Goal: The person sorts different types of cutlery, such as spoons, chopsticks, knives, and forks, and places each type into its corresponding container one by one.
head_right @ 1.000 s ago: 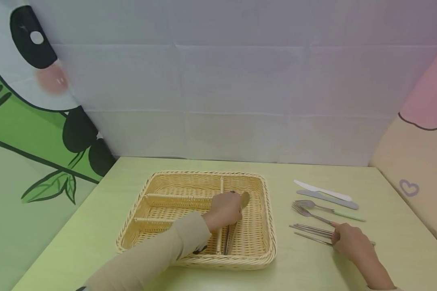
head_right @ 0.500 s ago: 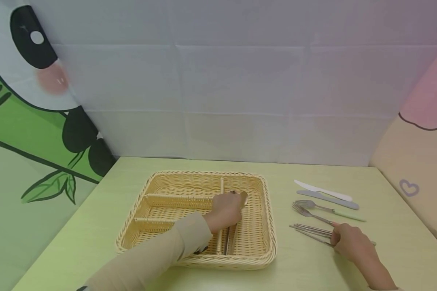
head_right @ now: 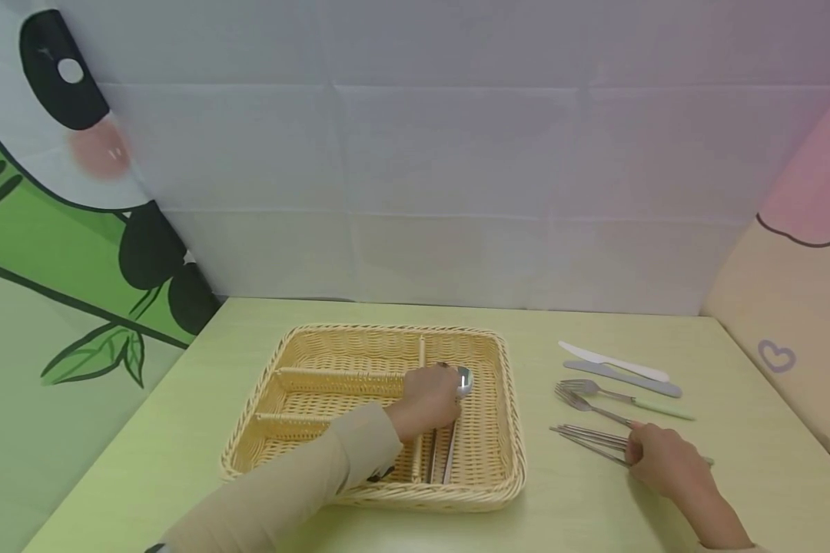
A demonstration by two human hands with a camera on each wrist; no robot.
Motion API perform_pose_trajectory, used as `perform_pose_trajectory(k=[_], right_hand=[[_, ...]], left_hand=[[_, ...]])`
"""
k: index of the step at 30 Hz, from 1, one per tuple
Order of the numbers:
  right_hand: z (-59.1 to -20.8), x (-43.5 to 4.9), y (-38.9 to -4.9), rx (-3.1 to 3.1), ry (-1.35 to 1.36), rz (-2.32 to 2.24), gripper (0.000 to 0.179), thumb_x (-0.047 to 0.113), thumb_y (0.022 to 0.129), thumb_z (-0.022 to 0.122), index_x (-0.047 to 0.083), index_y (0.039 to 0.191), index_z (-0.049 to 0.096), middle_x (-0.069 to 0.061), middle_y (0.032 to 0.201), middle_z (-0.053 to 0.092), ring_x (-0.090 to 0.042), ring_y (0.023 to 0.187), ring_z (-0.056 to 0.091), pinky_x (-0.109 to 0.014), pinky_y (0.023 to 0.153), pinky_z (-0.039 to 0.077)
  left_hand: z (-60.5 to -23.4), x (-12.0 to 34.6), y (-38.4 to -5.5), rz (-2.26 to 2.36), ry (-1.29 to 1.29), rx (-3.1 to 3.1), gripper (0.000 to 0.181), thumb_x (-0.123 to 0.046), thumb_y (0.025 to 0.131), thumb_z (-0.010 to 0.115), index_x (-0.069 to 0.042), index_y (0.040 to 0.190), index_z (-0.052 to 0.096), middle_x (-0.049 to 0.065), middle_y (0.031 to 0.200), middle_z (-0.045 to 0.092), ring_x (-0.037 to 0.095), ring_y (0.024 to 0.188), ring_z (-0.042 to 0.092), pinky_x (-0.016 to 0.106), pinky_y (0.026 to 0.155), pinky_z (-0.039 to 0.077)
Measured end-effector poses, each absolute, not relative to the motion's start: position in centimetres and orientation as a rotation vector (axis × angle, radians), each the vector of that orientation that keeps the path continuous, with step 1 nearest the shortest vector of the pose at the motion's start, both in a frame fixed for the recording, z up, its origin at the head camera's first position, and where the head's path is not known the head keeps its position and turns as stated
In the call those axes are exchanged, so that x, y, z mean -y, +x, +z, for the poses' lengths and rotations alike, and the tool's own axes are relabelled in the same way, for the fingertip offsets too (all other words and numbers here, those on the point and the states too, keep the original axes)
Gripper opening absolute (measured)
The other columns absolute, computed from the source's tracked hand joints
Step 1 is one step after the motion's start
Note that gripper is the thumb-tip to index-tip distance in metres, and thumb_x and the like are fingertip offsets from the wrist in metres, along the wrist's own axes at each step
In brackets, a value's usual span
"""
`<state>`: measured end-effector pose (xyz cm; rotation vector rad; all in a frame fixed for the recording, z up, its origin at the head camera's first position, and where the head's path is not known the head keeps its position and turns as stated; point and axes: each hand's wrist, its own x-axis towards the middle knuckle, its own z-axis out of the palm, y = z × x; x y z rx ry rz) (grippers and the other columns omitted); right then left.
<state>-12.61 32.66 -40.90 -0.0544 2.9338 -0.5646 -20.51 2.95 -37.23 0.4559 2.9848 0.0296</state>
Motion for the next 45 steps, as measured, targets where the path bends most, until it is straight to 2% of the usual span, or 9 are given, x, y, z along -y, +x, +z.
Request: perform_pose_trajectory(k=[4,8,12,15,24,35,38,42,45], right_hand=[[-40.8,-32.5,-12.6,-2.94,-0.06,-0.548,0.019,-0.003,0.065,0.061,0.011,0.068,0.049,-0.026,0.114,0.058,-0.015,0.057,0.038,-0.029,0.05,0.027],[-40.8,-32.4,-12.5,-2.941,-0.058,-0.546,0.02,-0.002,0.065,0.061,0.012,0.068,0.048,-0.026,0.116,0.057,-0.014,0.056,0.037,-0.028,0.049,0.027],[-40.5,-32.2,-12.5,-2.947,-0.057,-0.545,0.016,0.001,0.07,0.062,0.012,0.071,0.05,-0.014,0.086,0.062,-0.014,0.058,0.039,-0.029,0.05,0.029],[-40.3,-32.0,-12.5,-2.959,-0.059,-0.54,0.013,0.005,0.075,0.063,0.012,0.073,0.052,0.001,0.07,0.052,-0.014,0.062,0.042,-0.029,0.052,0.031],[-39.9,-31.6,-12.7,-2.998,-0.068,-0.561,0.012,0.008,0.078,0.064,0.008,0.077,0.053,0.0,0.072,0.051,-0.014,0.065,0.042,-0.029,0.056,0.033],[-39.4,-30.7,-12.6,-3.057,-0.056,-0.587,0.012,0.008,0.076,0.065,0.007,0.078,0.053,0.0,0.07,0.048,-0.013,0.062,0.041,-0.026,0.053,0.032],[-39.2,-30.3,-12.5,-3.079,-0.07,-0.607,0.012,0.007,0.075,0.064,0.006,0.078,0.052,0.0,0.067,0.045,-0.012,0.06,0.039,-0.025,0.051,0.03],[-38.8,-29.6,-12.3,-3.103,-0.068,-0.635,0.012,0.007,0.075,0.063,0.007,0.079,0.052,0.0,0.066,0.043,-0.012,0.057,0.037,-0.025,0.05,0.028],[-38.3,-29.1,-12.1,-3.114,-0.044,-0.652,0.012,0.008,0.074,0.062,0.008,0.079,0.052,0.0,0.066,0.042,-0.012,0.057,0.037,-0.027,0.05,0.026]], left_hand=[[-37.0,-2.7,-20.5,0.077,0.498,-2.976,0.018,-0.025,0.081,0.066,-0.019,0.068,0.055,-0.002,0.06,0.05,0.012,0.052,0.04,0.028,0.045,0.03],[-37.2,-2.3,-20.5,0.113,0.563,-2.986,0.025,-0.029,0.081,0.066,-0.019,0.065,0.051,-0.003,0.059,0.047,0.011,0.051,0.04,0.027,0.042,0.03],[-37.2,-2.0,-20.5,0.125,0.603,-2.981,0.025,-0.033,0.082,0.066,-0.018,0.069,0.051,-0.003,0.059,0.047,0.011,0.051,0.041,0.027,0.042,0.031],[-37.1,-1.9,-20.4,0.13,0.615,-2.967,0.025,-0.034,0.082,0.067,-0.018,0.07,0.052,-0.003,0.06,0.047,0.01,0.051,0.041,0.026,0.04,0.032],[-36.5,-1.2,-20.1,0.343,0.688,-2.88,0.044,-0.027,0.086,0.062,-0.018,0.052,0.035,-0.006,0.045,0.027,0.007,0.042,0.026,0.021,0.037,0.021],[-35.5,-0.7,-19.7,0.561,0.683,-2.822,0.047,-0.02,0.089,0.055,-0.019,0.047,0.035,-0.007,0.043,0.025,0.006,0.038,0.021,0.02,0.037,0.017],[-35.3,-0.5,-19.6,0.601,0.693,-2.82,0.041,-0.02,0.09,0.054,-0.017,0.051,0.044,-0.007,0.046,0.032,0.007,0.04,0.025,0.02,0.038,0.021],[-35.0,-0.2,-19.7,0.653,0.721,-2.828,0.024,-0.02,0.091,0.054,-0.013,0.069,0.061,-0.006,0.06,0.05,0.007,0.045,0.037,0.021,0.042,0.031],[-34.7,0.0,-19.7,0.688,0.74,-2.821,0.021,-0.02,0.091,0.054,-0.012,0.074,0.063,-0.004,0.064,0.053,0.007,0.045,0.037,0.02,0.043,0.032]])
